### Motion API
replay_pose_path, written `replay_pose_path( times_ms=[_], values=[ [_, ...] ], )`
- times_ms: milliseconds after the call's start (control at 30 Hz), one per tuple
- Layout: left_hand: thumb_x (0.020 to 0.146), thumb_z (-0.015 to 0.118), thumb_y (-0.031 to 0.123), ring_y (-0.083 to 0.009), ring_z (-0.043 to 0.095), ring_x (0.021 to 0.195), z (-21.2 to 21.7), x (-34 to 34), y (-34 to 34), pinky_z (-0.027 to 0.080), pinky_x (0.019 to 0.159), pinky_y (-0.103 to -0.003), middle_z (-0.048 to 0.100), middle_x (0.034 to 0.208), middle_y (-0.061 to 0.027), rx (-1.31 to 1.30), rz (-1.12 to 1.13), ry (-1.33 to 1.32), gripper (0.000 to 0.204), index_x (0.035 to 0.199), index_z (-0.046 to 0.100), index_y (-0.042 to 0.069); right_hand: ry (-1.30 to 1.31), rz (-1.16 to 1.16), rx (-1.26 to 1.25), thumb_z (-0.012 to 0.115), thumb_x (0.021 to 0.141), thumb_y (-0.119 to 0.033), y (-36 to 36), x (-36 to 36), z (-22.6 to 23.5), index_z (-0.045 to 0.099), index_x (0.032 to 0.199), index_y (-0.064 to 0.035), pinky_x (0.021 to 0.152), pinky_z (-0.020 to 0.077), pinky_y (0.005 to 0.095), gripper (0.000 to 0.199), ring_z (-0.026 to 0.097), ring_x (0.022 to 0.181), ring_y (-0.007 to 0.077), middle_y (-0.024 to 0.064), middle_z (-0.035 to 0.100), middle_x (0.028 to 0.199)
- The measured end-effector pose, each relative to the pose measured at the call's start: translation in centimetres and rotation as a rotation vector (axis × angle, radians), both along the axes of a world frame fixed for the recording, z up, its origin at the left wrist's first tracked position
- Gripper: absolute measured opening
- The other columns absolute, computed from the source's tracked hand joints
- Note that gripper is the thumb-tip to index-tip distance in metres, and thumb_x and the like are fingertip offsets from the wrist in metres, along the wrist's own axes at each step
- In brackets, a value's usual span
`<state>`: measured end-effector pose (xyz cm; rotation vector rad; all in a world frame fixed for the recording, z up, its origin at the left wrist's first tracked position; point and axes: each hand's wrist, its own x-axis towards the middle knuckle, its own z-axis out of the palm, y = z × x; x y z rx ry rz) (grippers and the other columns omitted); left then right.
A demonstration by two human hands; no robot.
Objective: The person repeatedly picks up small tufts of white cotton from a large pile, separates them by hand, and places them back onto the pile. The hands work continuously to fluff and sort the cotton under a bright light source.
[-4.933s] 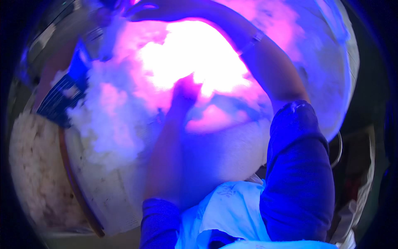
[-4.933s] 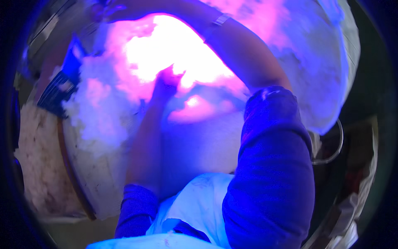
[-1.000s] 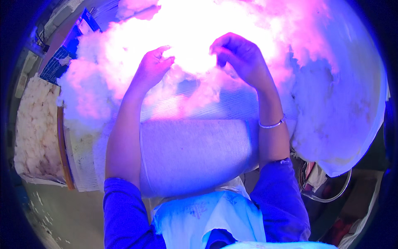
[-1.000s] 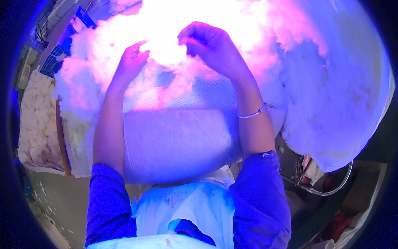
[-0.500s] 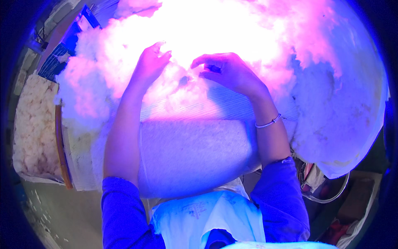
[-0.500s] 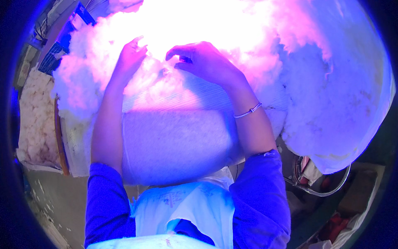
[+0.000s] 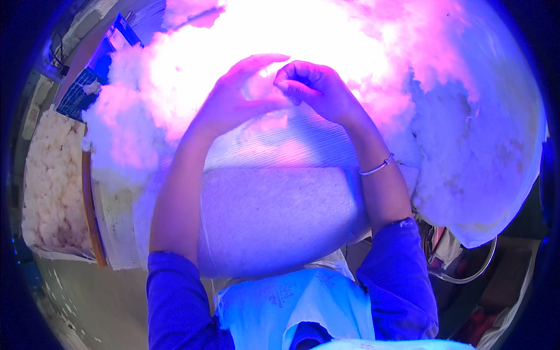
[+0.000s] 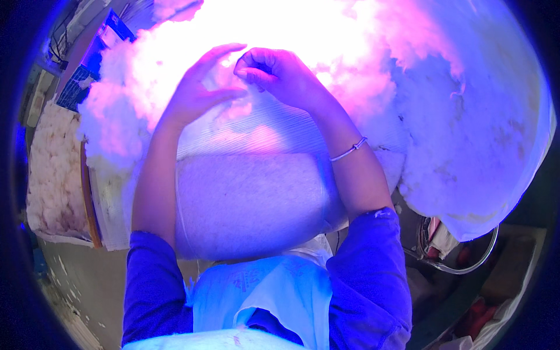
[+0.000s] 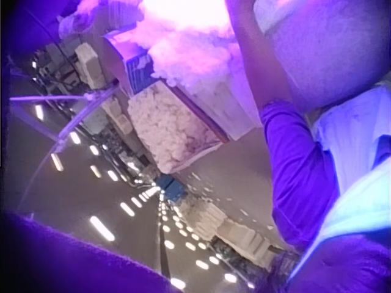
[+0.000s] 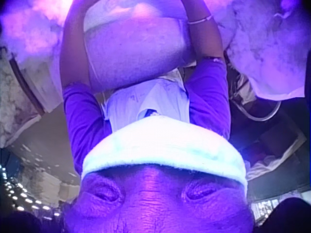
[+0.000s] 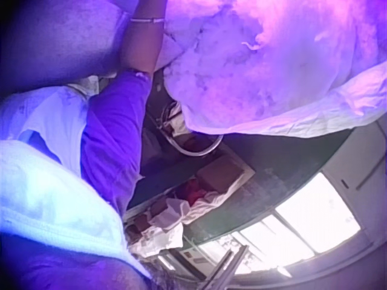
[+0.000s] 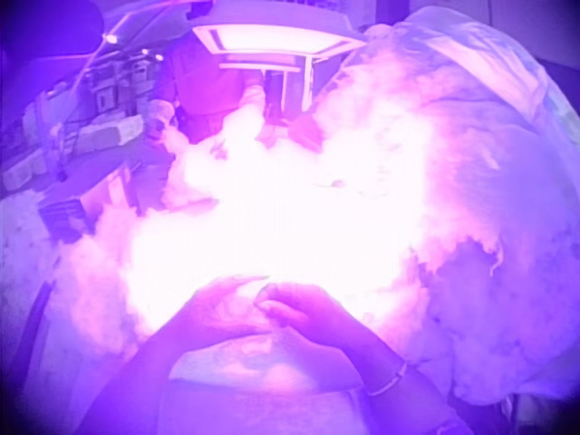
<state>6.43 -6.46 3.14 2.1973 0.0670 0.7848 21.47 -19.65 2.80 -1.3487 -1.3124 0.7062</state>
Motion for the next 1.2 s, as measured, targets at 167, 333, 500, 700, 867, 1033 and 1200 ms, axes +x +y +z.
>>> replay_pose_path(
  times_ms=[167,333,500,700,867,1033,1200],
  values=[
    [0.076,0.067,0.011,-0.0181,0.064,0.089,-1.7,0.1,-0.1,0.051,0.082,-0.032,0.068,0.095,-0.0108,-0.139,0.09,0.235,0.032,0.108,0.066,0.004,-0.089,-0.113,0.033,0.061,0.088,-0.01,0.2,0.2,0.7,0.064,0.101,-0.0037,0.065,0.0462,0.0202,0.015,0.053,0.07,0.0037,-0.0017,0.06,0.076],
    [0.077,0.064,0.009,-0.0167,0.066,0.08,-2.7,0.2,0.7,0.051,0.076,-0.028,0.069,0.088,-0.0108,-0.353,0.075,0.165,0.027,0.103,0.068,0.002,-0.136,-0.202,0.076,0.063,0.086,-0.009,-0.7,-0.3,2.0,0.064,0.106,-0.005,0.063,0.0471,0.0201,0.021,0.054,0.067,0.0039,-0.001,0.061,0.075],
    [0.078,0.063,0.009,-0.0147,0.064,0.078,-2.6,0.1,0.4,0.05,0.072,-0.028,0.069,0.087,-0.0104,-0.272,0.052,0.187,0.025,0.101,0.068,0.001,-0.429,-0.203,0.062,0.068,0.082,-0.015,-0.5,-1.8,1.7,0.066,0.102,-0.0062,0.067,0.0518,0.0291,0.022,0.065,0.072,0.0159,0.0064,0.067,0.081],
    [0.08,0.06,0.006,-0.0092,0.06,0.077,-3.2,0.0,1.5,0.048,0.068,-0.024,0.066,0.084,-0.0063,-0.344,0.034,0.232,0.026,0.104,0.065,-0.001,-0.328,-0.15,0.17,0.066,0.083,-0.004,0.2,-1.7,1.1,0.067,0.094,-0.0016,0.066,0.0487,0.0219,0.011,0.059,0.074,0.0077,0.0027,0.063,0.083],
    [0.08,0.061,0.005,-0.0086,0.058,0.071,-4.9,0.1,2.8,0.048,0.064,-0.023,0.065,0.083,-0.0063,-0.399,0.085,0.239,0.031,0.11,0.063,-0.001,0.034,-0.08,0.3,0.064,0.084,-0.001,-1.0,-0.8,2.3,0.066,0.09,-0.0022,0.068,0.0507,0.0224,0.007,0.06,0.076,0.0083,0.0041,0.063,0.089],
    [0.08,0.061,0.009,-0.0095,0.058,0.068,-5.3,-0.4,3.0,0.049,0.064,-0.027,0.065,0.08,-0.0077,-0.167,0.109,0.161,0.032,0.11,0.063,0.002,0.06,-0.249,0.351,0.063,0.085,-0.002,-2.2,1.8,3.4,0.063,0.095,-0.0025,0.065,0.053,0.0237,0.01,0.061,0.07,0.0095,0.0042,0.064,0.083],
    [0.078,0.071,0.019,-0.0063,0.051,0.067,-3.0,-0.7,3.0,0.046,0.062,-0.023,0.062,0.082,-0.0017,-0.058,0.168,0.324,0.043,0.117,0.059,0.003,-0.422,-0.682,-0.056,0.059,0.084,-0.013,-3.6,4.5,1.5,0.057,0.115,0.0013,0.06,0.0489,0.0248,0.035,0.056,0.062,0.0087,0.0037,0.061,0.076]
  ],
)
